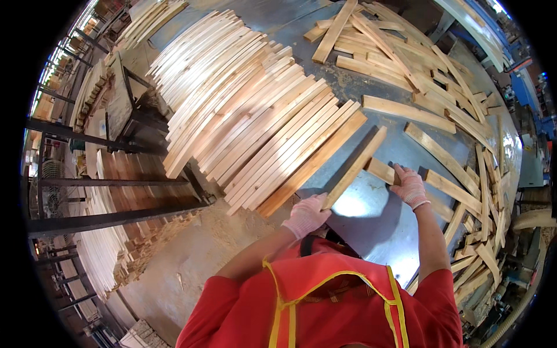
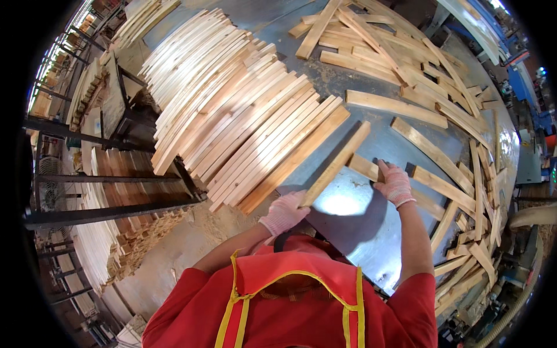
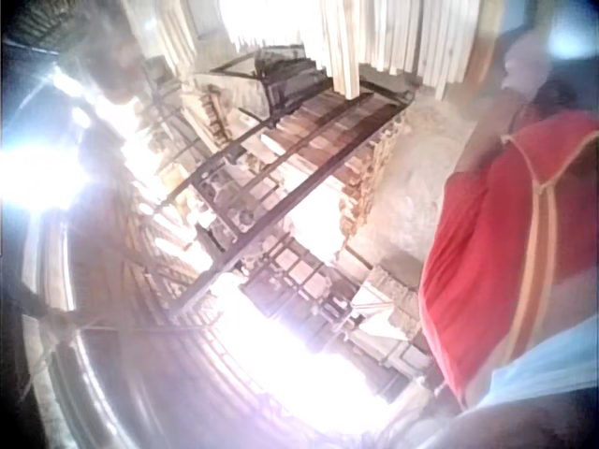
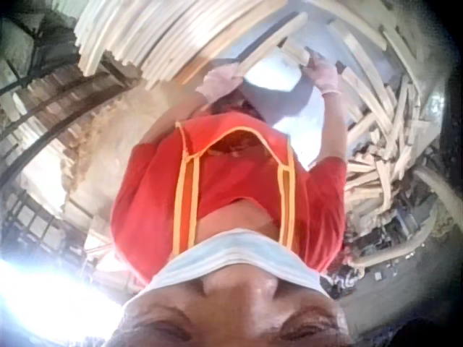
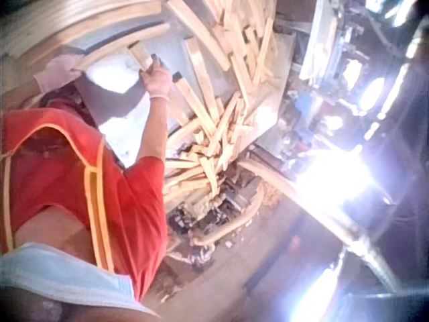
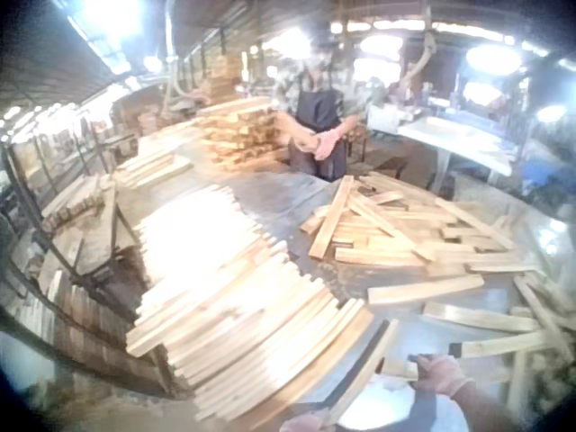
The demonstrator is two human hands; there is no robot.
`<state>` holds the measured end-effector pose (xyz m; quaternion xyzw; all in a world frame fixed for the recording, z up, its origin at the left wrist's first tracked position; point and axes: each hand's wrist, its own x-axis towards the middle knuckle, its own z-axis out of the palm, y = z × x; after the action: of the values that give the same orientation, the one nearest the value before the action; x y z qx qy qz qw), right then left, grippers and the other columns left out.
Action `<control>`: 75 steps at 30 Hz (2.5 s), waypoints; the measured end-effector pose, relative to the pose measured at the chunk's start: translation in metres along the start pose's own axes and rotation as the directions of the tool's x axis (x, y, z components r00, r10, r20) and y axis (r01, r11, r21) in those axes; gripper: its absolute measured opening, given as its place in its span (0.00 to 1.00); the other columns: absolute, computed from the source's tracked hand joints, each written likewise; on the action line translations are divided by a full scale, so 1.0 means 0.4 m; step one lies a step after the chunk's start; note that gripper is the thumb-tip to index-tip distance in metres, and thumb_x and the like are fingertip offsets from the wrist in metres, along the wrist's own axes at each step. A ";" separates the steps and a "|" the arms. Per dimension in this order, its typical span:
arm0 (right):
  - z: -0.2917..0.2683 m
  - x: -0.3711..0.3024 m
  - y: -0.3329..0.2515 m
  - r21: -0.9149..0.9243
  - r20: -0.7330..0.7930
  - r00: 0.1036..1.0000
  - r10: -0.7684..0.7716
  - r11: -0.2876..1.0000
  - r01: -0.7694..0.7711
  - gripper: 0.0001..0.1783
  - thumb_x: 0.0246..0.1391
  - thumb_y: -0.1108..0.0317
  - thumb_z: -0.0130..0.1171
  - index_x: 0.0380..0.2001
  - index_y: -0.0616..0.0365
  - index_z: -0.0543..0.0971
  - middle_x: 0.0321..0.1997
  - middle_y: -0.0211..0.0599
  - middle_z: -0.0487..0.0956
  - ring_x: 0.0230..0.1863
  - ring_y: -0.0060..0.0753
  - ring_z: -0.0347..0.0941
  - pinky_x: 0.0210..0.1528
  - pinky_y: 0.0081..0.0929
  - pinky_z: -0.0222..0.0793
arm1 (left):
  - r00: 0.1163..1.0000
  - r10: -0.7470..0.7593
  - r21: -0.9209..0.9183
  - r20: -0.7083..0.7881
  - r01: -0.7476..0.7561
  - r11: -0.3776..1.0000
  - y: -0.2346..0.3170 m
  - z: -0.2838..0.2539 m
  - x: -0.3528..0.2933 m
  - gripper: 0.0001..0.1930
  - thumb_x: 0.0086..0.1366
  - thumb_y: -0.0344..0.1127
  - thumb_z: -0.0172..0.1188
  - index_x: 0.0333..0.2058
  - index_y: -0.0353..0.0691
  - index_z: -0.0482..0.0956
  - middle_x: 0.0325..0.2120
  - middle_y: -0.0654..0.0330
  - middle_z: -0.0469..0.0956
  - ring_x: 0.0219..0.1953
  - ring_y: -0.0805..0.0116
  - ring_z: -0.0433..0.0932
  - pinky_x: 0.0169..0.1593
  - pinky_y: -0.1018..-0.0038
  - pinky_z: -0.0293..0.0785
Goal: The person picks up individual wooden planks from a scattered pile on a metal table and stacks them neatly. The worker wears gloves and repeatedly reaches for loose planks, aligning them, and placing them onto a growing stack.
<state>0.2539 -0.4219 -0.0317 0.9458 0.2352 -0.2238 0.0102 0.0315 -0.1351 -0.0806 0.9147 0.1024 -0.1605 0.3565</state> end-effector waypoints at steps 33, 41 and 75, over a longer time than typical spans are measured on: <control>0.276 0.180 -0.035 0.953 -0.027 0.877 0.479 0.276 -0.122 0.25 0.63 0.59 0.64 0.60 0.58 0.76 0.42 0.40 0.83 0.36 0.36 0.81 0.36 0.35 0.78 | 0.811 -0.253 0.565 -0.527 0.557 0.608 -0.361 -0.653 0.058 0.27 0.72 0.29 0.59 0.68 0.50 0.67 0.59 0.53 0.76 0.47 0.64 0.80 0.44 0.68 0.83; 0.226 0.141 -0.091 0.902 0.154 0.833 0.532 0.269 -0.339 0.21 0.67 0.54 0.57 0.49 0.62 0.79 0.31 0.46 0.82 0.19 0.43 0.78 0.18 0.41 0.71 | 0.891 0.284 0.779 -0.354 0.113 0.617 -0.292 -0.408 -0.017 0.12 0.71 0.40 0.57 0.49 0.44 0.76 0.40 0.61 0.76 0.42 0.63 0.77 0.52 0.63 0.74; 0.031 0.013 0.115 0.383 -0.489 0.704 0.515 0.852 -0.357 0.22 0.48 0.58 0.67 0.44 0.58 0.78 0.47 0.53 0.81 0.54 0.62 0.76 0.55 0.56 0.73 | 0.838 -0.208 0.290 -0.505 0.392 0.873 -0.308 -0.461 0.135 0.47 0.60 0.49 0.73 0.73 0.39 0.63 0.64 0.45 0.73 0.63 0.42 0.76 0.64 0.54 0.74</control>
<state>0.2735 -0.4619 -0.0489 0.9892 -0.0371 0.0523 -0.1321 0.0849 0.0846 -0.0487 0.9494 0.2951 -0.0117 0.1066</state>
